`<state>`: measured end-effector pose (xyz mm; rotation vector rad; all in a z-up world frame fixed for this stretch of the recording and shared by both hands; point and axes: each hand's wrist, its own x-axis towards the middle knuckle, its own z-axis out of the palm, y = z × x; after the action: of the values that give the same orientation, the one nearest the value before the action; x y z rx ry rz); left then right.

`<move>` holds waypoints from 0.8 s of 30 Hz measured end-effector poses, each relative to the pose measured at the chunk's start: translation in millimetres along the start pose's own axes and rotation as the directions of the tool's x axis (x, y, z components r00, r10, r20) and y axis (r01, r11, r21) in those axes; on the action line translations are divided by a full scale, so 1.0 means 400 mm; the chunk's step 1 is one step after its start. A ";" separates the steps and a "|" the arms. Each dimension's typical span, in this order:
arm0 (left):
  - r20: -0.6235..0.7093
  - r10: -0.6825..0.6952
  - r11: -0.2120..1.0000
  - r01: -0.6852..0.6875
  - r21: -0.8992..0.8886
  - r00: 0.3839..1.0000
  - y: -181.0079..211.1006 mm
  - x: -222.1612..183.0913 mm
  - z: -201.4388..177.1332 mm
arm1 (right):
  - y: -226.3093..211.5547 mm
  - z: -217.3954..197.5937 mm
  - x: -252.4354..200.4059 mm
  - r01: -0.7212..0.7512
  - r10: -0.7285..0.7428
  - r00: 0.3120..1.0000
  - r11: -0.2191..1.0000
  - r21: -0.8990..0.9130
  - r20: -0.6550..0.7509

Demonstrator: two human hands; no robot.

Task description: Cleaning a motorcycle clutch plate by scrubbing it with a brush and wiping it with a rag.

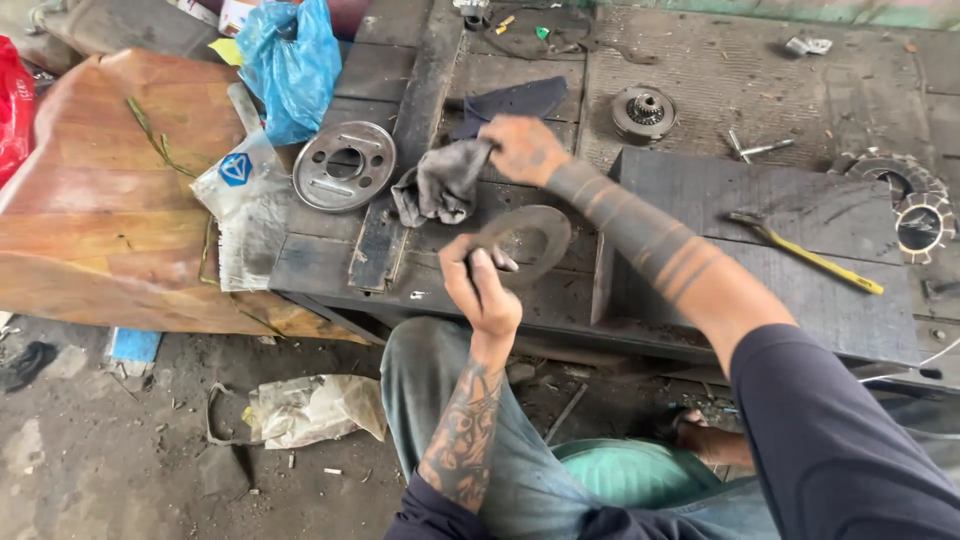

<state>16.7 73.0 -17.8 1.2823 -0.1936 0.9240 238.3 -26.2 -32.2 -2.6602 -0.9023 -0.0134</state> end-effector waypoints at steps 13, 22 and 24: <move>0.095 -0.146 0.959 0.165 -0.230 0.985 0.089 -0.007 0.092 | 0.304 -0.435 -0.622 -0.088 -0.036 0.817 0.979 -0.186 -0.576; 0.661 -0.340 0.940 0.259 0.221 0.669 0.388 -0.016 0.266 | -0.083 -0.498 -0.832 -0.170 0.498 0.741 0.788 0.592 -0.451; 0.728 -0.441 0.895 0.196 0.401 0.524 0.414 -0.041 0.325 | -0.105 -0.524 -0.847 -0.223 0.481 0.788 0.805 0.550 -0.385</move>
<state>-60.2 -50.2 135.6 1.8716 -0.5370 -0.0463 -37.3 -260.1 140.4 -2.1416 -0.1648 -0.3433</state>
